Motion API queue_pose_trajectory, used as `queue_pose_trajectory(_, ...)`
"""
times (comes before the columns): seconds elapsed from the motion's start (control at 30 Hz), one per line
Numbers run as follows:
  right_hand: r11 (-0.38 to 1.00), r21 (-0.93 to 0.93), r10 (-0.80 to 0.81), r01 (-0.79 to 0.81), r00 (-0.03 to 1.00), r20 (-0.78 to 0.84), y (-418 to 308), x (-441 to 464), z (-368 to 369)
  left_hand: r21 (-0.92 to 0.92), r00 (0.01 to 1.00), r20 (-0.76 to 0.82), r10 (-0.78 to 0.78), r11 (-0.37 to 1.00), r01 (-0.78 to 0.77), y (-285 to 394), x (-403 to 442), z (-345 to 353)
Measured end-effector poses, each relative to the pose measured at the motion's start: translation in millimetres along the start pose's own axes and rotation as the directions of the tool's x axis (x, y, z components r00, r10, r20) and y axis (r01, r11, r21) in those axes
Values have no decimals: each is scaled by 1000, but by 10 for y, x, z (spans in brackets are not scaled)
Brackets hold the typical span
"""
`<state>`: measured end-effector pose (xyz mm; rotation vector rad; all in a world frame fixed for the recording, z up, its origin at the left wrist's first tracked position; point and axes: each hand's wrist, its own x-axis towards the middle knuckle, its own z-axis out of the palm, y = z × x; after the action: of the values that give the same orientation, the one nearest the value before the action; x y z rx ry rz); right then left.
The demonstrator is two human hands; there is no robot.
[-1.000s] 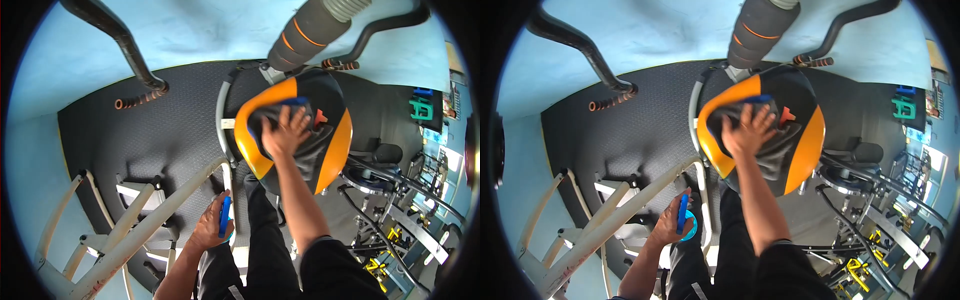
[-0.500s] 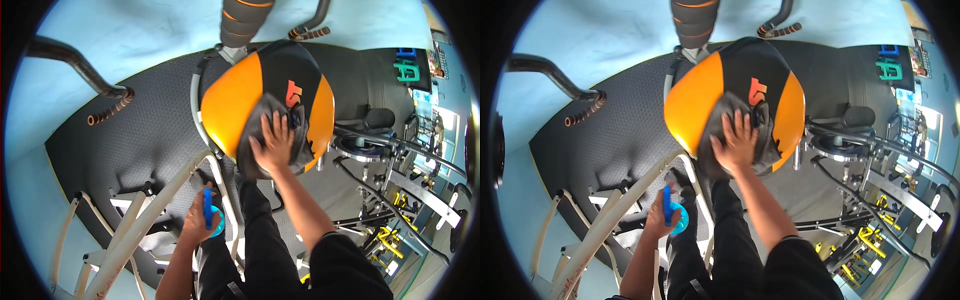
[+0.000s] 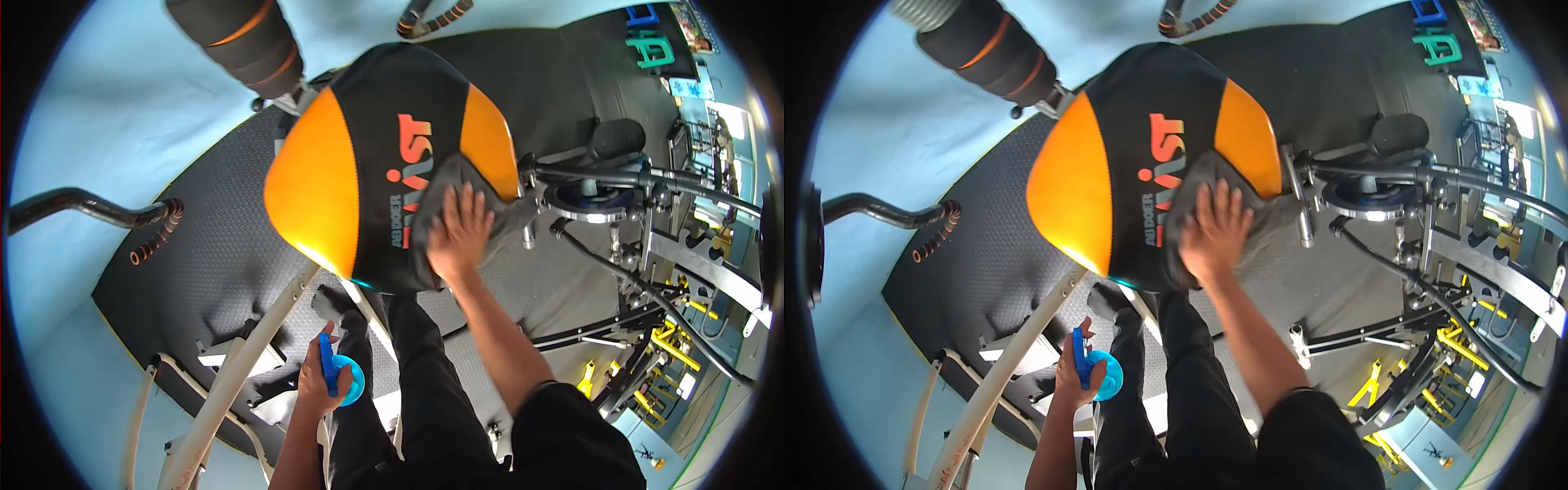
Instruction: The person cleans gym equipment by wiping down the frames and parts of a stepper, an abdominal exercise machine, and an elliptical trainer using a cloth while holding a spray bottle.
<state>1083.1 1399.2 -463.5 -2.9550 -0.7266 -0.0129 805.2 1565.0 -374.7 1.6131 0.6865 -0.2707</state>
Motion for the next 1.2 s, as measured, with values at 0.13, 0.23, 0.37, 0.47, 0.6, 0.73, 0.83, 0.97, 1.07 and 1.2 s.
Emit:
queue_pose_trajectory(0.13, 999, 48, 11, -13, 999, 38, -862, 142, -11, 53, 999, -10, 42, 998, -41, 87, 173, 259)
queue_pose_trajectory(0.23, 885, 313, -416, 345, 888, 196, -713, -439, -85, 32, 999, 37, 1, 999, -2, 341, 307, 385)
queue_pose_trajectory(0.37, 697, 245, -707, 674, 703, 77, 603, -897, 82, 3, 993, 88, -84, 996, 84, 630, 460, 481)
queue_pose_trajectory(0.47, 724, 345, -658, 597, 748, 85, 1322, -360, -41, -35, 964, 158, -214, 975, 222, 680, 549, 518)
queue_pose_trajectory(0.6, 990, 141, -1, 8, 999, -55, 973, 633, -5, -28, 991, 78, -111, 993, 114, 614, 684, 721)
queue_pose_trajectory(0.73, 961, 235, -218, 144, 919, 328, 199, 349, -254, 7, 992, 2, -127, 992, 127, 850, 951, 947)
queue_pose_trajectory(0.83, 802, 445, -523, 397, 828, 203, 566, -274, -164, 23, 992, -84, -95, 995, 97, 1091, 1150, 1049)
queue_pose_trajectory(0.97, 868, 394, -347, 302, 937, 49, 1373, -179, -50, -15, 997, -27, -73, 997, 73, 1181, 1344, 1137)
queue_pose_trajectory(1.07, 660, 750, 178, -42, 979, -101, 1536, 721, 108, -6, 994, 65, -88, 996, 89, 1260, 1428, 1191)
queue_pose_trajectory(1.2, 592, 640, 333, -489, 872, 358, 1916, 1607, 430, -76, 967, 51, -251, 964, 254, 1227, 1378, 1380)
